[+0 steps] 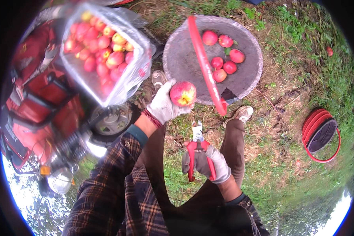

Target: The person transfers red apples from a basket into a plastic-lined container, using pruning shears to trim stems or remove blemishes from individual apples before placing them inside. Other people are visible nearby, also handling apples.

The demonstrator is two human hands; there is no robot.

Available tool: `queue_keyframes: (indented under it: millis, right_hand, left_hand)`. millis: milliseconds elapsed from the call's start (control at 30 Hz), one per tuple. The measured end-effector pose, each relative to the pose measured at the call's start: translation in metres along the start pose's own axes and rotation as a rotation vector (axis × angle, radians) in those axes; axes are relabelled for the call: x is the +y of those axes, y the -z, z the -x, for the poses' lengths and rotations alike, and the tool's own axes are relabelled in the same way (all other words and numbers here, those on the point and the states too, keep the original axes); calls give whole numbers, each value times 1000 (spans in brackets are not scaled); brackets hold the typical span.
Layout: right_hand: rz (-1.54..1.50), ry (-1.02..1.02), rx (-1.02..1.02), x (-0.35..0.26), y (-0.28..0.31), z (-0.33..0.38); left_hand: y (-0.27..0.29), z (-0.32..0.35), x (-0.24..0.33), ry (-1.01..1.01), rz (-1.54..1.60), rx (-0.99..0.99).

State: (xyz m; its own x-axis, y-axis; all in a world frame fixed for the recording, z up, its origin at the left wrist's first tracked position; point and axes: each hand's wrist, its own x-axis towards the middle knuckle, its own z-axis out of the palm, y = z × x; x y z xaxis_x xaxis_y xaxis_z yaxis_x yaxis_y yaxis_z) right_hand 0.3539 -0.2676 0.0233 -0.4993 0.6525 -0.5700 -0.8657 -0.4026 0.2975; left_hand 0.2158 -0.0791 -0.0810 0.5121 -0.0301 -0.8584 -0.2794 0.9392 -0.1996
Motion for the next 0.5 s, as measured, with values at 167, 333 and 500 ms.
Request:
queue_keyframes:
  millis: [167, 333, 500]
  right_hand:
    - [123, -136, -113, 7, -43, -23]
    - [123, -165, -74, 18, -70, -43]
    - [199, -177, -95, 25, -75, -57]
  left_hand:
    - [-3, 68, -12, -122, 85, -104]
    - [-17, 101, -9, -145, 186, 34]
    - [9, 112, -3, -160, 170, 59]
